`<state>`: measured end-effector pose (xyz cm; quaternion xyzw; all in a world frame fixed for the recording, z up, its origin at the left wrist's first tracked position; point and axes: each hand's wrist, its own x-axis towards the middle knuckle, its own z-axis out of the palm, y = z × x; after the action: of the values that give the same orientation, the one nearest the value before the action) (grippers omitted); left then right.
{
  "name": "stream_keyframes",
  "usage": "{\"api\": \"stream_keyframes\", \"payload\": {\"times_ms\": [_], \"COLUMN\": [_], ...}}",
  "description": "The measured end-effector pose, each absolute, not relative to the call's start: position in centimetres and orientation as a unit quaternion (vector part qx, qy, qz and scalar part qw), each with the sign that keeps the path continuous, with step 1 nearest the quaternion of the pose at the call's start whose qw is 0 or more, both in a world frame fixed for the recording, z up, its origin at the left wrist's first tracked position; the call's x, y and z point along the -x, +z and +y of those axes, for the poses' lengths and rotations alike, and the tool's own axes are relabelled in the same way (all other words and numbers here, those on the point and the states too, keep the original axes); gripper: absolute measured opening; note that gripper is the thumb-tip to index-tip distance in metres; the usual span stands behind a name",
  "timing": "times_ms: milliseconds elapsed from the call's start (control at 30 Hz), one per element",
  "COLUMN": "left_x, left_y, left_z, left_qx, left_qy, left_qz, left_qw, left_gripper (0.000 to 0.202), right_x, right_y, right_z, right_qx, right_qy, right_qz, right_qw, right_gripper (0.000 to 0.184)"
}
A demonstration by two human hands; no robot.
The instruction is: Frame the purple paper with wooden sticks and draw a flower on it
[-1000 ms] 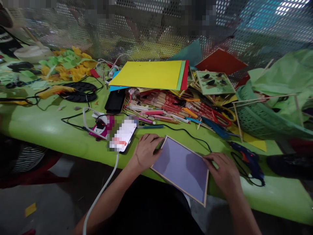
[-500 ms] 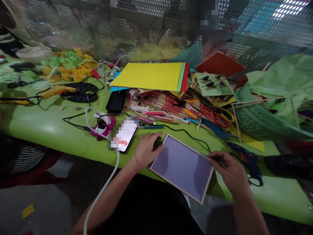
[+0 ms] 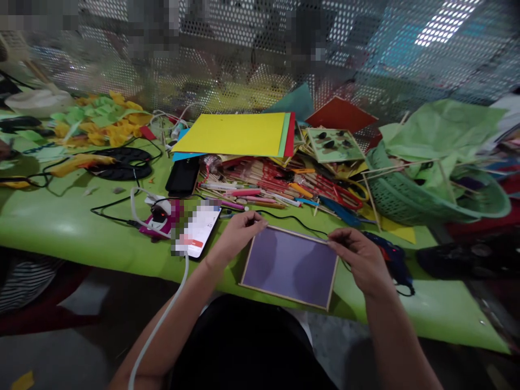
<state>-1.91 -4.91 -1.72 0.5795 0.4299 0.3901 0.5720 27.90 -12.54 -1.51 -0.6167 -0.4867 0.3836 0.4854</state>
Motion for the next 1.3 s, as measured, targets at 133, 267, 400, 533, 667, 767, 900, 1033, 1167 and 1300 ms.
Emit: {"api": "stream_keyframes", "payload": {"times_ms": [133,267,400,533,667,767,900,1033,1167,1300], "left_x": [2.0,1.8,1.7,1.7,1.7,1.8,2.0,2.3,2.3,2.2], "left_y": [-1.6,-1.7,-2.2,-2.6,-2.4,-2.2,-2.4,-2.5,-2.3,-2.1], "left_z": [-5.2,-5.3,-5.2,-5.1,-5.1,-5.2,-5.3,-5.4,-5.5,-5.5], "left_qx": [-0.564,-0.548,-0.538,-0.535,-0.537,-0.534,-0.51,-0.506,-0.529,-0.549], "left_qy": [0.396,0.404,0.409,0.412,0.412,0.413,0.428,0.43,0.415,0.406], "left_qz": [0.447,0.459,0.463,0.463,0.462,0.464,0.482,0.483,0.467,0.465], "left_qw": [0.569,0.572,0.573,0.574,0.573,0.574,0.569,0.571,0.575,0.563], "left_gripper": [0.029,0.032,0.033,0.034,0.035,0.039,0.048,0.043,0.035,0.031], "right_x": [-27.7,-27.6,-27.2,-26.8,-26.8,-27.1,-27.6,-28.0,-28.0,-27.9], "right_y": [-1.8,-1.9,-1.8,-1.7,-2.1,-2.6,-3.2,-3.7,-3.9,-3.7], "right_z": [-12.1,-11.8,-11.7,-11.7,-11.7,-11.7,-11.7,-11.9,-12.0,-12.0], "right_qx": [0.604,0.604,0.612,0.61,0.601,0.599,0.6,0.604,0.61,0.614], "right_qy": [0.423,0.45,0.451,0.457,0.467,0.47,0.487,0.505,0.507,0.521], "right_qz": [-0.468,-0.467,-0.453,-0.434,-0.42,-0.404,-0.378,-0.359,-0.347,-0.325], "right_qw": [0.488,0.462,0.465,0.479,0.494,0.506,0.509,0.502,0.5,0.495], "right_gripper": [0.033,0.036,0.037,0.037,0.033,0.031,0.031,0.031,0.03,0.03]}}
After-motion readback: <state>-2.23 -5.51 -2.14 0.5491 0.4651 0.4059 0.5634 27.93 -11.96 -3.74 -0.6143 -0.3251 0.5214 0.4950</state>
